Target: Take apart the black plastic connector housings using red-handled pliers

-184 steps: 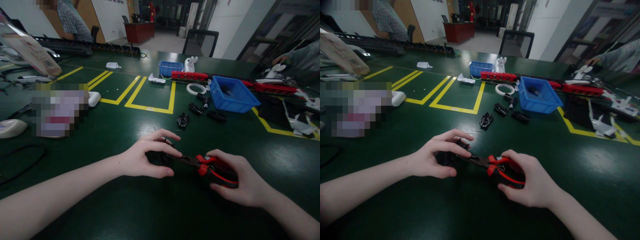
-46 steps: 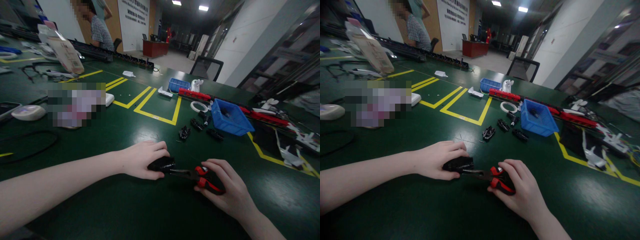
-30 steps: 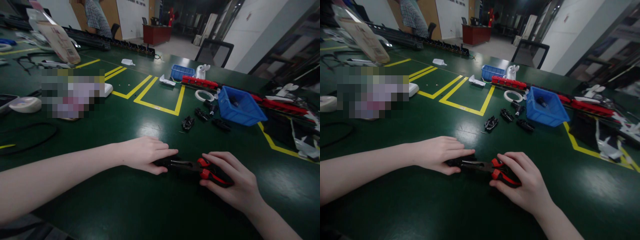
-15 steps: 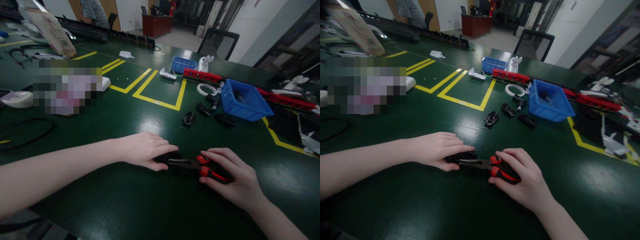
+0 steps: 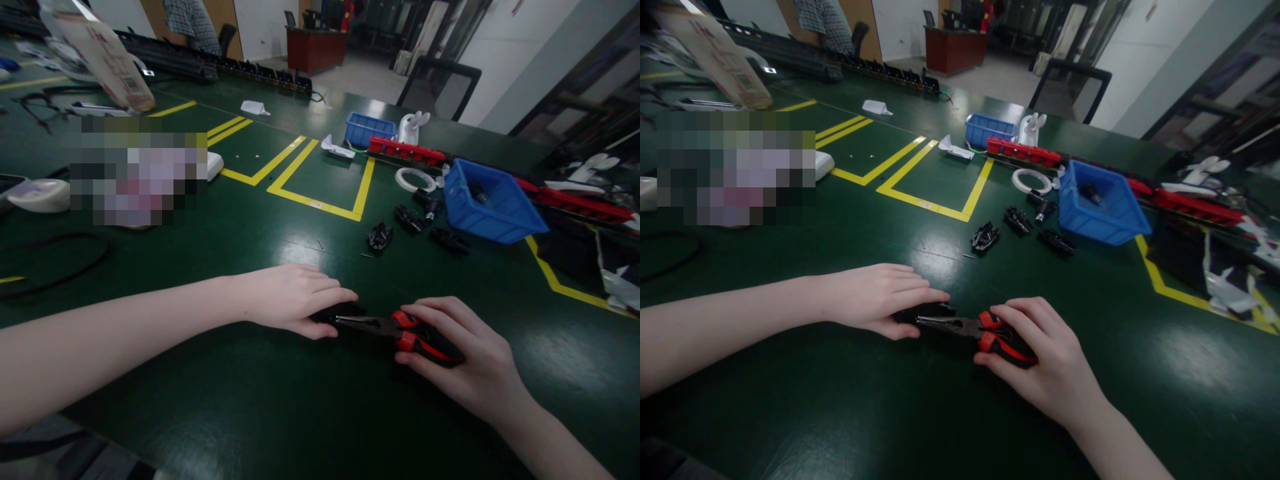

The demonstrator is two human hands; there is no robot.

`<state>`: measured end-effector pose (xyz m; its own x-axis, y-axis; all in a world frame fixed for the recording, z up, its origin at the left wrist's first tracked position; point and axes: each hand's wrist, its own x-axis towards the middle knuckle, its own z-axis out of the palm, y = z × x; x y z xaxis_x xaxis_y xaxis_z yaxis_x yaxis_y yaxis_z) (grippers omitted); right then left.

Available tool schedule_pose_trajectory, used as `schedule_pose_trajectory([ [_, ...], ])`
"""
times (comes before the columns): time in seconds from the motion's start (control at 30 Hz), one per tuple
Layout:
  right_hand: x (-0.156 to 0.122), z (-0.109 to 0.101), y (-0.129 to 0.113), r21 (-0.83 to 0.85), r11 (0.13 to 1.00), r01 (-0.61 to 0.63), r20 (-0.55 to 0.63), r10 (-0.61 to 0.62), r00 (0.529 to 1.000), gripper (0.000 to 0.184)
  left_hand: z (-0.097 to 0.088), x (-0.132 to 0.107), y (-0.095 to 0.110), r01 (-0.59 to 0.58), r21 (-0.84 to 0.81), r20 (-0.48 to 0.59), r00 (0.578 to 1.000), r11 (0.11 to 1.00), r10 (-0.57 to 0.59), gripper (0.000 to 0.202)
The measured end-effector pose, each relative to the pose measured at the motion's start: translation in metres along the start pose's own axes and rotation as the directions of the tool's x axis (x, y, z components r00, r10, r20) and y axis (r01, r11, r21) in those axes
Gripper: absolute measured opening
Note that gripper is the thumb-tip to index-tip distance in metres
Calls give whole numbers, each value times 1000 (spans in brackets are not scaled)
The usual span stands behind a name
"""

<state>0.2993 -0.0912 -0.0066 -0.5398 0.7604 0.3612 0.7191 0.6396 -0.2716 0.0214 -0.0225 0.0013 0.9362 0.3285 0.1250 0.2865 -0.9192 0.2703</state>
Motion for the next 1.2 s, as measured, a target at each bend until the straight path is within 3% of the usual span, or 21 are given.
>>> schedule_pose_trajectory([
  [0.5,5,-3,-4,-54,997,48,-11,-48,999,37,1,3,1,23,12,44,999,1000,-23,44],
  [0.77,4,-3,-4,-60,997,45,-4,-45,999,36,-2,2,0,9,-23,42,999,1000,-8,61],
  [0.97,4,-3,-3,-48,999,25,18,-24,1000,36,0,3,2,56,-30,11,998,998,-56,39],
  [1.2,0,-2,-1,-21,1000,14,19,-14,1000,35,3,4,3,98,40,-24,995,994,-97,36],
])
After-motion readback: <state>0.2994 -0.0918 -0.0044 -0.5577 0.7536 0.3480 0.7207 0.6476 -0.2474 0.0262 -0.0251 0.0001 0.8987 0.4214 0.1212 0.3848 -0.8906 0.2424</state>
